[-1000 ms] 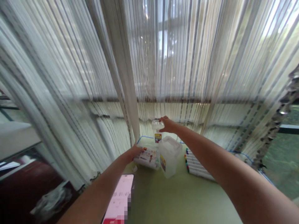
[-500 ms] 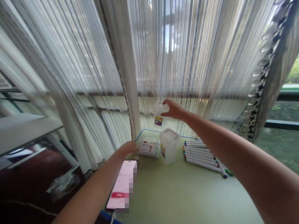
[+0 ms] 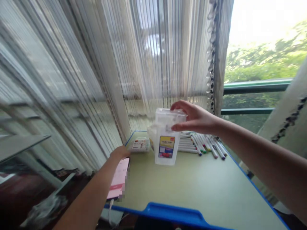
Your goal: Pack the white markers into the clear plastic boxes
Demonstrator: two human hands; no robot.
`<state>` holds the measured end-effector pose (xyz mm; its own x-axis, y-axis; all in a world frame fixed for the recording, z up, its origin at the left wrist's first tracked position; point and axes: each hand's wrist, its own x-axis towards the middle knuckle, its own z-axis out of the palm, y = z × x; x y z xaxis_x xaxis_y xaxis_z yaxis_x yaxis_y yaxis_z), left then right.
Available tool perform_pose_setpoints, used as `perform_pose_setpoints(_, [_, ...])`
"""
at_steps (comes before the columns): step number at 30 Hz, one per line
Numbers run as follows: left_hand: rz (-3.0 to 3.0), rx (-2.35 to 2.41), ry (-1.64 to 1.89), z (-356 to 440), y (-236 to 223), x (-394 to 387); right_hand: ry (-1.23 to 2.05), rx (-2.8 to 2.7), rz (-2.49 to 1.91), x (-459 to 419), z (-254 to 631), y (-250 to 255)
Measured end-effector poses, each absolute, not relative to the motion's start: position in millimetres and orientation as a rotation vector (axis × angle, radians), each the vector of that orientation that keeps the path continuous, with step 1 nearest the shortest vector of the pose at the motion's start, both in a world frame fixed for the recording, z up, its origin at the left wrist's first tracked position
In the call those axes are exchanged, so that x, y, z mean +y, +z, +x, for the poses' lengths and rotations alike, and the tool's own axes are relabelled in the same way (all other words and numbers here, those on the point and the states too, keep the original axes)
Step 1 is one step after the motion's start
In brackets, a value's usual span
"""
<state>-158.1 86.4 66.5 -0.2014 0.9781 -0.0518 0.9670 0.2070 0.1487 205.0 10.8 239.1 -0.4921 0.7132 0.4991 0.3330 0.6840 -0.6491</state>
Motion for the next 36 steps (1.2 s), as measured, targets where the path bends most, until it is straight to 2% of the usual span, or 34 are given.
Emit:
perform_pose_setpoints(3, [1.799, 2.548, 0.057, -134.8, 85.0, 68.0, 0.858, -2.131, -0.907, -10.2, 211.6, 207.4])
perform_pose_setpoints(6, [2.016, 2.494, 0.066, -93.4, 95.4, 42.6, 0.945, -2.178, -1.004, -18.3, 213.5, 172.4])
perform_pose_setpoints(10, [2.283, 2.016, 0.143, -36.2, 83.3, 10.3, 0.785, -2.254, -1.034, -21.0, 218.2, 134.6])
perform_pose_setpoints(14, [2.386, 1.779, 0.232, -8.7, 50.0, 1.0, 0.700, -2.155, -0.997, -17.9, 223.2, 117.7])
perform_pose_setpoints(21, [2.384, 1.799, 0.519, -7.9, 18.4, 23.3, 0.447, -2.074, -0.898, 4.0, 223.2, 103.2])
perform_pose_setpoints(30, [2.300, 1.932, 0.398, -4.9, 45.0, 24.6, 0.355, -2.072, -0.948, 19.8, 227.5, 96.5])
perform_pose_setpoints(33, [2.241, 1.770, 0.770, 4.1, 62.7, 23.5, 0.363, -2.086, -0.922, 21.3, 230.2, 100.1])
perform_pose_setpoints(36, [2.063, 1.220, 1.249, 18.3, 73.4, 24.2, 0.471, -2.018, -0.853, 27.0, 233.8, 100.8])
